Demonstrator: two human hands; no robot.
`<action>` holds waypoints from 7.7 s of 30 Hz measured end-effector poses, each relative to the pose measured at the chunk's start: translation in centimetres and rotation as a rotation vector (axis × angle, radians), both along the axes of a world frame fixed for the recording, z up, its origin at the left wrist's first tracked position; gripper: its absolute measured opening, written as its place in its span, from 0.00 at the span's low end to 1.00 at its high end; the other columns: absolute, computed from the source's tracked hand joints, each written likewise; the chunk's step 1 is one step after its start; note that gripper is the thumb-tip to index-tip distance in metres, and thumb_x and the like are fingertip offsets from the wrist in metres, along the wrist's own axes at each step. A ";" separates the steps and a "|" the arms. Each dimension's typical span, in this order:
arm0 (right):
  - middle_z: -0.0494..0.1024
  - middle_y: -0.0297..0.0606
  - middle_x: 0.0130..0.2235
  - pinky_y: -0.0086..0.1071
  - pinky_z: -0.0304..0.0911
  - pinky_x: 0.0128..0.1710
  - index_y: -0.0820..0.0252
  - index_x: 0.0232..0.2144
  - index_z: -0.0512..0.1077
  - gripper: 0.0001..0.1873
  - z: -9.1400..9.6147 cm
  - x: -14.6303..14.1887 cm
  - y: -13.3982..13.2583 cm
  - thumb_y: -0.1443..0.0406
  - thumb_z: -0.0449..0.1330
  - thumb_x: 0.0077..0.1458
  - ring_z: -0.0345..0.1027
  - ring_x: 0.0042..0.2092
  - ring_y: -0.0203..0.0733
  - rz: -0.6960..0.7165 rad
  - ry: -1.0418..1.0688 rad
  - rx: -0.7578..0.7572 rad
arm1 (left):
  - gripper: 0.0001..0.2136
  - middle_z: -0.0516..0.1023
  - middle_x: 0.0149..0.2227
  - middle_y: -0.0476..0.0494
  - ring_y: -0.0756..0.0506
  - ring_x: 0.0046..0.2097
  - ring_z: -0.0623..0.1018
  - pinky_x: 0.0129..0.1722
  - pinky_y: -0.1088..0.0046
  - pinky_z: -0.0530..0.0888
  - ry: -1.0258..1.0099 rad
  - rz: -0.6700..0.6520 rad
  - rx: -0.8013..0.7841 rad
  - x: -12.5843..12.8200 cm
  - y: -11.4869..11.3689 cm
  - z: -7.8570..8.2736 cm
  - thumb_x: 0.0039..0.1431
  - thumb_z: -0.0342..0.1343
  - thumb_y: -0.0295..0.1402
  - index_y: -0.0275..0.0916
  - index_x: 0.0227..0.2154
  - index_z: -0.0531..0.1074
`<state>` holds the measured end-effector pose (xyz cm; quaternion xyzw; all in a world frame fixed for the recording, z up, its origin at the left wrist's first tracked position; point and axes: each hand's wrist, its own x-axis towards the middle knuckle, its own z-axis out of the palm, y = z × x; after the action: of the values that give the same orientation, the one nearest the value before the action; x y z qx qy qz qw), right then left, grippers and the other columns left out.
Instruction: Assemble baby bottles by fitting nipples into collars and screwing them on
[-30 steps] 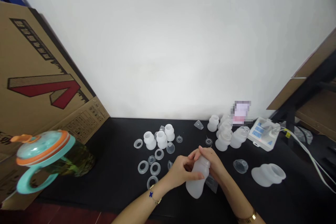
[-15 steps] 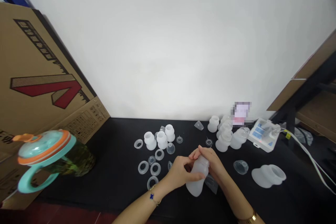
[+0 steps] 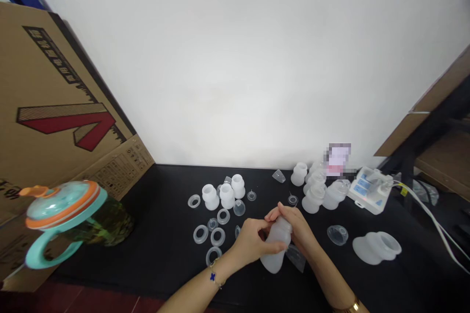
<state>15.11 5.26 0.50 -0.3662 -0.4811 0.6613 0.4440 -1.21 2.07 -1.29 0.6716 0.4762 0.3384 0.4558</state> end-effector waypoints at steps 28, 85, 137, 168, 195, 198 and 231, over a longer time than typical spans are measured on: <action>0.74 0.36 0.30 0.31 0.57 0.29 0.57 0.25 0.69 0.23 -1.7 0.4 0.7 0.45 0.63 0.54 0.62 0.29 0.39 -0.137 -0.063 0.203 | 0.28 0.73 0.22 0.47 0.51 0.23 0.70 0.23 0.78 0.62 -0.547 -0.169 -0.456 -0.5 0.8 -0.5 0.39 0.71 0.54 0.29 0.27 0.79; 0.50 0.26 0.18 0.31 0.38 0.21 0.55 0.13 0.51 0.31 -1.0 1.1 0.6 0.46 0.58 0.55 0.43 0.21 0.31 -0.025 -0.330 0.214 | 0.21 0.59 0.21 0.53 0.55 0.24 0.55 0.22 0.76 0.50 -0.364 -0.301 -0.276 -0.9 0.5 0.1 0.49 0.68 0.47 0.32 0.21 0.70; 0.57 0.23 0.16 0.26 0.45 0.19 0.64 0.43 0.79 0.33 -1.9 0.2 0.7 0.42 0.65 0.49 0.47 0.19 0.30 -0.098 -0.112 0.066 | 0.25 0.84 0.40 0.37 0.42 0.38 0.79 0.36 0.72 0.70 -0.648 0.076 -0.242 -0.3 1.2 0.7 0.52 0.69 0.46 0.33 0.47 0.80; 0.73 0.35 0.32 0.29 0.59 0.22 0.58 0.52 0.77 0.32 -1.0 0.0 -0.2 0.48 0.68 0.49 0.63 0.26 0.37 -0.178 -0.254 0.191 | 0.24 0.82 0.48 0.37 0.38 0.47 0.80 0.46 0.67 0.71 -0.861 0.206 -0.314 -0.6 1.2 1.0 0.52 0.68 0.38 0.40 0.52 0.75; 0.72 0.35 0.32 0.29 0.61 0.23 0.59 0.55 0.76 0.30 -1.4 0.1 -0.1 0.51 0.65 0.54 0.63 0.27 0.36 -0.181 -0.269 0.204 | 0.22 0.82 0.48 0.37 0.38 0.46 0.80 0.42 0.69 0.71 -0.869 0.202 -0.320 -0.6 1.3 0.8 0.53 0.67 0.35 0.39 0.51 0.73; 0.72 0.35 0.32 0.29 0.60 0.23 0.59 0.55 0.76 0.29 -1.4 0.1 -0.2 0.51 0.65 0.54 0.63 0.27 0.36 -0.181 -0.276 0.213 | 0.23 0.82 0.49 0.37 0.37 0.46 0.81 0.42 0.69 0.71 -0.873 0.207 -0.325 -0.6 1.3 0.8 0.53 0.67 0.35 0.39 0.52 0.73; 0.72 0.36 0.33 0.28 0.61 0.22 0.59 0.55 0.75 0.30 -1.8 0.0 -0.2 0.50 0.64 0.55 0.64 0.27 0.37 -0.191 -0.295 0.229 | 0.22 0.81 0.51 0.36 0.37 0.49 0.80 0.45 0.67 0.71 -0.881 0.191 -0.302 -0.6 1.2 0.7 0.54 0.67 0.34 0.40 0.52 0.73</action>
<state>15.14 5.10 -1.33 -0.4504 -0.5759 0.4964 0.4682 -1.85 3.32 -0.59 0.3436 0.3408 0.5584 0.6738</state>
